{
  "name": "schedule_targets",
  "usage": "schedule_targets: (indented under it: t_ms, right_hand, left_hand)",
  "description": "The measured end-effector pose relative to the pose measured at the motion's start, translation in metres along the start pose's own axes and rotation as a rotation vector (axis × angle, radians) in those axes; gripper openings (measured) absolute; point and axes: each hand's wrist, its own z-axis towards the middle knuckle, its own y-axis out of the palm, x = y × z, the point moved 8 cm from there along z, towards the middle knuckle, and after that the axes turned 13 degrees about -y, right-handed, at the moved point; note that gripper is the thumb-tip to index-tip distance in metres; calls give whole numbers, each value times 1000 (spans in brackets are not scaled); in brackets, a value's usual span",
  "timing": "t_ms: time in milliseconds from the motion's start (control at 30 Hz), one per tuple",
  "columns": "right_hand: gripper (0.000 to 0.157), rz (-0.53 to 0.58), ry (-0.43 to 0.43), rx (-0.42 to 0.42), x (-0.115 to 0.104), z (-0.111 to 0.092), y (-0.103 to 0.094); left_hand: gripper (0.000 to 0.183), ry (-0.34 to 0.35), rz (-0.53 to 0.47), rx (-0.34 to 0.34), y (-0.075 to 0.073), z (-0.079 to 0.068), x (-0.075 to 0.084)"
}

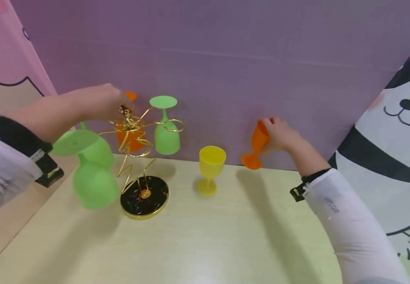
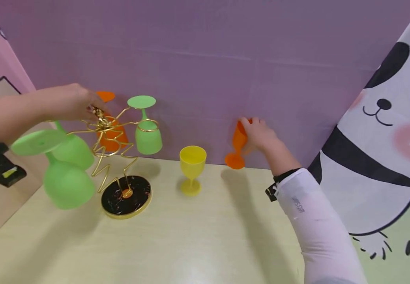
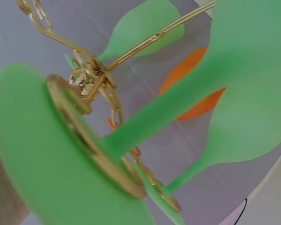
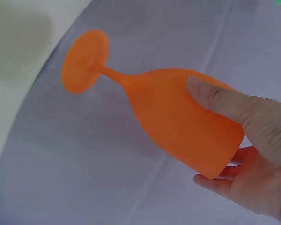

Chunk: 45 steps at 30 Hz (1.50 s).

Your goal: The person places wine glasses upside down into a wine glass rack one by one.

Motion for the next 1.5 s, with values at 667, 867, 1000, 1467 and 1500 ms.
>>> schedule_targets:
  t_ms: [667, 867, 1000, 1467, 1500]
  right_hand:
    - [93, 58, 123, 396, -15, -50, -78]
    - [92, 84, 95, 598, -27, -73, -78]
    - [91, 149, 67, 760, -33, -90, -72]
    - [93, 608, 84, 988, -42, -120, -17]
    - [92, 641, 74, 989, -45, -119, -14]
  left_hand:
    - [66, -392, -2, 256, -44, -36, -1]
    - [68, -354, -187, 459, -49, -67, 39]
    - [69, -222, -253, 570, -34, -83, 69]
    - [66, -15, -772, 745, 58, -99, 110]
    - [60, -31, -808, 729, 61, -102, 117]
